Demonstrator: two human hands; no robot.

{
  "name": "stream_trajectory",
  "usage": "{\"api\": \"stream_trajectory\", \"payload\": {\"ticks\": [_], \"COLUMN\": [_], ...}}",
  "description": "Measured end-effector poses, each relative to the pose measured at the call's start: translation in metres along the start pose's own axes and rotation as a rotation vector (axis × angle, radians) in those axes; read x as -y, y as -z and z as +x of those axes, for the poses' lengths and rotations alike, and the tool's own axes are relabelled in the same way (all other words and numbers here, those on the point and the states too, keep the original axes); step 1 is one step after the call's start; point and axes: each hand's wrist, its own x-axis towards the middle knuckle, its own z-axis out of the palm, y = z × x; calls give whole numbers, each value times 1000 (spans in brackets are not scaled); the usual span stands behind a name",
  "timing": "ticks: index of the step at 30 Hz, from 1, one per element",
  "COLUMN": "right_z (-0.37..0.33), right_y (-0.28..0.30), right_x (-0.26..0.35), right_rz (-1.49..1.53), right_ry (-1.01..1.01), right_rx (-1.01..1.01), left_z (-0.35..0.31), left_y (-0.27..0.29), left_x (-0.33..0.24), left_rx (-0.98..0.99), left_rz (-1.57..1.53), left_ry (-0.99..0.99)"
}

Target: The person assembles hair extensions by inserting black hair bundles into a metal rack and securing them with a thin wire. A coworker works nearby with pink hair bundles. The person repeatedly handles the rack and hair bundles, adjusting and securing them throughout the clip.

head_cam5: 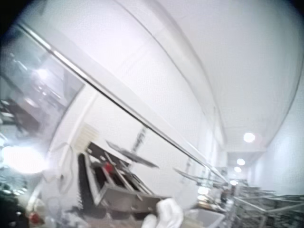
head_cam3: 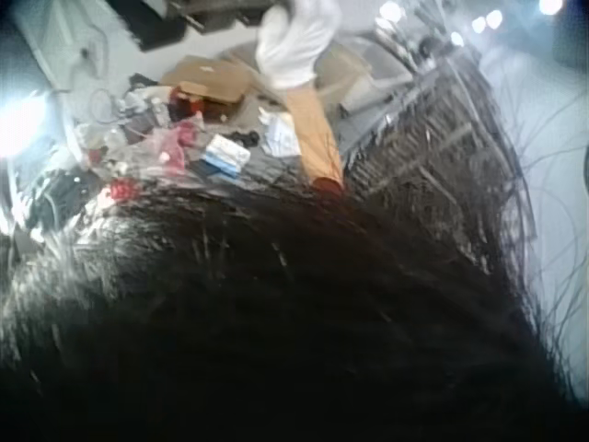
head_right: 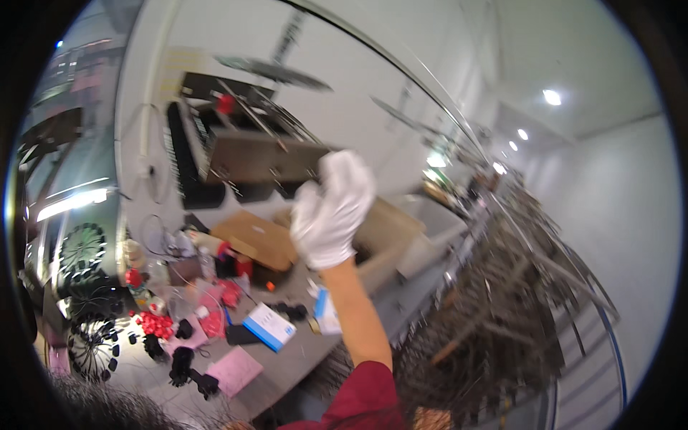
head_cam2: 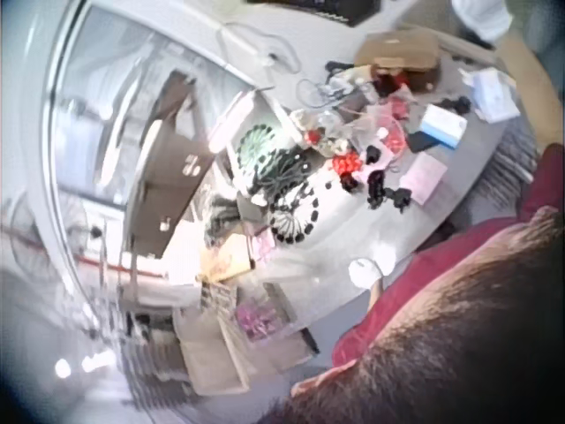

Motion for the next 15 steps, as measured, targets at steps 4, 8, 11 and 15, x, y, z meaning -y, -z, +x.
{"api": "stream_trajectory", "payload": {"ticks": [4, 8, 11, 15], "right_z": [-124, -233, -240, -204], "right_y": [141, 315, 426, 518], "right_x": [86, 52, -17, -108], "right_rz": [150, 28, -414, -1150], "right_ry": [117, -695, -1132, -869], "right_rx": [1315, 2411, 2232, 1559], "left_z": [-6, -46, -41, -27], "left_y": [24, -16, -14, -4], "left_x": [-14, 15, 13, 5], "left_rx": [110, 236, 231, 232], "left_rz": [-42, -160, -168, -134], "left_ry": [-159, -303, -372, -424]}}
